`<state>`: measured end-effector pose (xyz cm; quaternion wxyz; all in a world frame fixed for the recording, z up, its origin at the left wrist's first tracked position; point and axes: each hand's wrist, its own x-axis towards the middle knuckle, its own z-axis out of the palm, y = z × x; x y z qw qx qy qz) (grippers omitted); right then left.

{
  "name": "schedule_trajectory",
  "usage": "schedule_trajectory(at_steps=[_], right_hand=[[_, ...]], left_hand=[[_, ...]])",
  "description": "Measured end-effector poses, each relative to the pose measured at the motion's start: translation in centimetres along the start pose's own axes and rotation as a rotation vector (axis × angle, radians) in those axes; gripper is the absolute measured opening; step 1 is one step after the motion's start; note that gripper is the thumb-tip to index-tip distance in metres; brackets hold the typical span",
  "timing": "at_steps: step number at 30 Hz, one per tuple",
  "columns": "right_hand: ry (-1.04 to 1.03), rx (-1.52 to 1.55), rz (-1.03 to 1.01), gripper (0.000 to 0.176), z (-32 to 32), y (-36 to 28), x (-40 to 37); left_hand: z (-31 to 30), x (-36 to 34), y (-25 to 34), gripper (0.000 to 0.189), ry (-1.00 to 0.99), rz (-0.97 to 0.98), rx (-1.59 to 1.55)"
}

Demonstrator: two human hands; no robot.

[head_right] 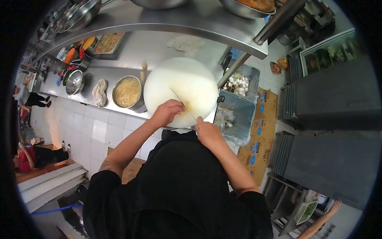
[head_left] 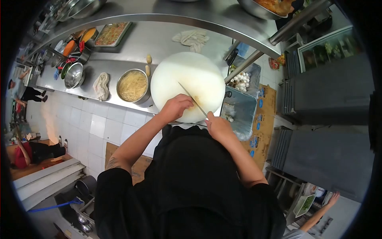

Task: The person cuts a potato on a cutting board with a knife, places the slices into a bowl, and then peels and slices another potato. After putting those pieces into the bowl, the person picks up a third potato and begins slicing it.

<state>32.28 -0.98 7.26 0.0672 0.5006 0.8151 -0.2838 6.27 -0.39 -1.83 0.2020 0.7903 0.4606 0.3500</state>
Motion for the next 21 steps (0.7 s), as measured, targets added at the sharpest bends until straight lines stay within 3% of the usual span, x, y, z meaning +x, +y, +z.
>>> schedule_trajectory(at_steps=[6, 9, 21], right_hand=[[0.04, 0.033, -0.029, 0.02, 2.7, 1.7, 1.2], [0.039, 0.002, -0.031, 0.02, 0.4, 0.2, -0.2], [0.039, 0.059, -0.032, 0.022, 2.0, 1.2, 0.8]], left_hand=[[0.4, 0.3, -0.1, 0.02, -0.003, 0.011, 0.028], [0.0, 0.1, -0.1, 0.019, 0.024, 0.022, 0.002], [0.8, -0.3, -0.1, 0.017, 0.018, -0.028, 0.0]])
